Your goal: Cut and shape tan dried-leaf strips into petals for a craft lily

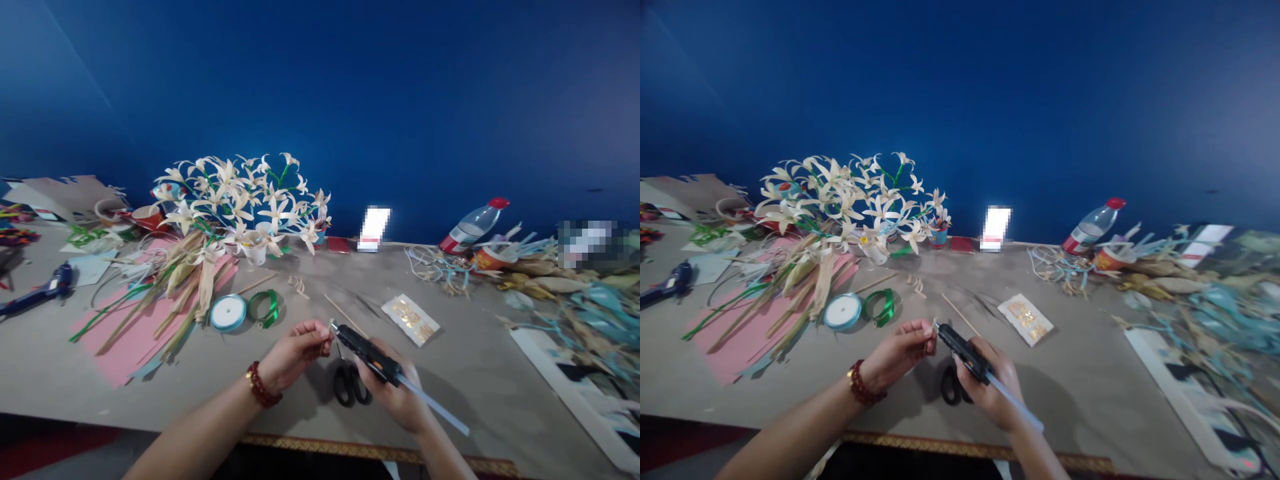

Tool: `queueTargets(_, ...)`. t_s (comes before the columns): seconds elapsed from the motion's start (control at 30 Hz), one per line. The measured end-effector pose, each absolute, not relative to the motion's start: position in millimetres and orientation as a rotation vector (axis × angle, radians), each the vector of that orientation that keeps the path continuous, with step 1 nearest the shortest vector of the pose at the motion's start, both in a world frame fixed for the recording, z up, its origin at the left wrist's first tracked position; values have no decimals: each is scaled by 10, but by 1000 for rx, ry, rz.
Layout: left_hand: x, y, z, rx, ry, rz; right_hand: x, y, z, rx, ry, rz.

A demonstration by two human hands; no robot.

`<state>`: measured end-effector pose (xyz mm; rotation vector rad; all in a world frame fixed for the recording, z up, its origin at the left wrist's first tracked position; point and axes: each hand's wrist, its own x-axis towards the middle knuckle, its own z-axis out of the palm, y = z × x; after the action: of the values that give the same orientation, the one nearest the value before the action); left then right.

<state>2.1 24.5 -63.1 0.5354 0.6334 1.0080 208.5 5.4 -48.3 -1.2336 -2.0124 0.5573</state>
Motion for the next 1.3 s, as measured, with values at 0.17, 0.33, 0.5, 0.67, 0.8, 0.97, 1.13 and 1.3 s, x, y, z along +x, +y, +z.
queueTargets(0.17, 22, 243, -645, 534, 626, 1011, 2087, 39, -488, -1234, -1997, 557)
queueTargets(0.33, 27, 243, -644, 538, 634, 1011, 2079, 40, -472, -1248, -2016, 553)
queueTargets(0.5, 26, 230, -598, 536, 632, 999, 2116, 92, -451, -1239, -2080, 453)
queueTargets(0.67, 21, 195, -500, 536, 549, 1014, 2260, 128, -538, -1296, -2182, 237)
queueTargets(0.8, -17, 189, -423, 561, 371, 1027, 2571, 125, -586, -1476, -2218, 34)
queueTargets(0.97, -41, 164, -404, 596, 300, 1024, 3202, 188, -663, -1786, -2170, -236)
queueTargets(1.13, 8, 131, -516, 607, 348, 951, 3649, 355, -870, -1738, -2303, -128)
queueTargets(1.3, 55, 128, -544, 580, 332, 972, 3819, 389, -641, -1577, -2451, 65)
